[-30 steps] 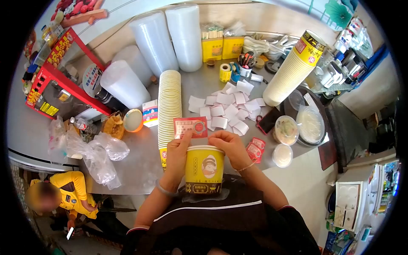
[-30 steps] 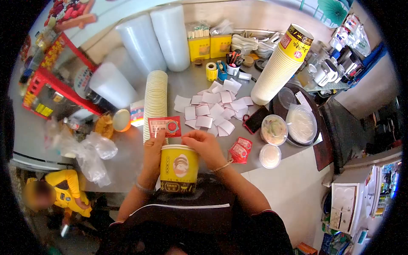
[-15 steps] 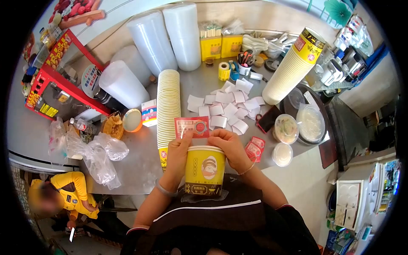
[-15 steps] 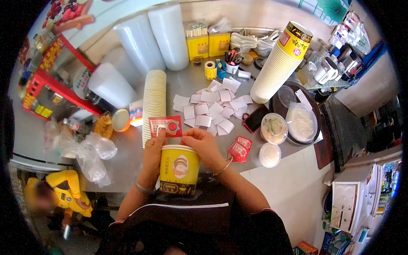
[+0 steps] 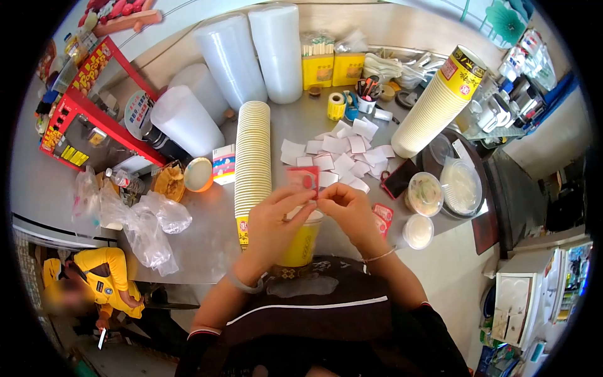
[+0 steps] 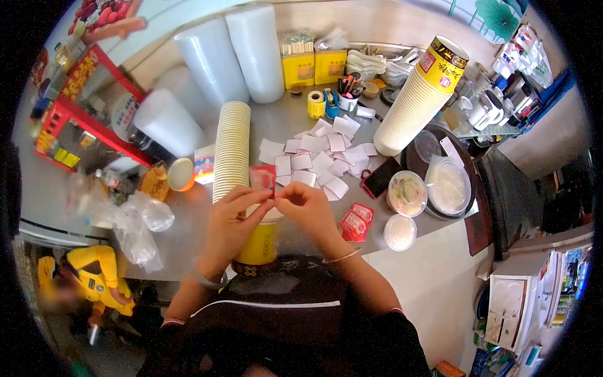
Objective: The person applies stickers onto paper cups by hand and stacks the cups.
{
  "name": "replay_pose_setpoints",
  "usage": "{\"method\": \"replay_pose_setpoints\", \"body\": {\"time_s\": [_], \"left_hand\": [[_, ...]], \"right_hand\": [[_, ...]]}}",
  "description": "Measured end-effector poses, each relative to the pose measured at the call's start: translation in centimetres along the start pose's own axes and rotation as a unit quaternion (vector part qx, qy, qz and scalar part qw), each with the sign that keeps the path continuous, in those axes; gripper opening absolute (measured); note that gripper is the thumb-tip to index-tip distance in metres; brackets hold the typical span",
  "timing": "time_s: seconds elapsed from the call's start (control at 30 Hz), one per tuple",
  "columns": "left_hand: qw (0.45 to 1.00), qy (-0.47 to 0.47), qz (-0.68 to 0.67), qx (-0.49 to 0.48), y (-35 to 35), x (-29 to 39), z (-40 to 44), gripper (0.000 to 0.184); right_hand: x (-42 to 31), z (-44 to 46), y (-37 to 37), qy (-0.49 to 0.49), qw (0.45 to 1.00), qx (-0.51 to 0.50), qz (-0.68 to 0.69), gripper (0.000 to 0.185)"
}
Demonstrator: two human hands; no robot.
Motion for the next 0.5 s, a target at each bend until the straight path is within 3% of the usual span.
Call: {"method": "replay_pose_setpoints", "body": {"time_s": [0.23, 0.33, 0.43, 0.5], "left_hand": [[0.989, -0.107, -0.087, -0.057, 0.3, -1.0, -0.1, 0.014], [0.986, -0.1, -0.119, -0.06, -0.1, -1.5, 0.1, 0.013], [0.982, -0.109, -0.145, -0.059, -0.3, -2.4, 0.0, 0.01], [0.975, -0.149, -0.161, -0.041, -0.3, -3.5, -0.2, 0.008]], "right_hand": [[0.0, -0.7, -0.2, -0.025, 0.998, -0.008, -0.05, 0.006], [-1.2, -1.3, 0.4, -0.145, 0.964, 0.033, -0.222, 0.009], [-1.5, -1.5, 0.9, -0.224, 0.939, 0.057, -0.256, 0.008], [-0.8, -1.2, 1.3, -0.214, 0.941, 0.051, -0.256, 0.007]]}}
Point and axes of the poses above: each hand's wrist, its own z-axis towards the middle knuckle, its own y-axis out of the palm, x = y × z, the point moved 2 cm from there along z, towards the middle knuckle, and after that the axes turned 8 degrees about -z, right-handed, at the moved point
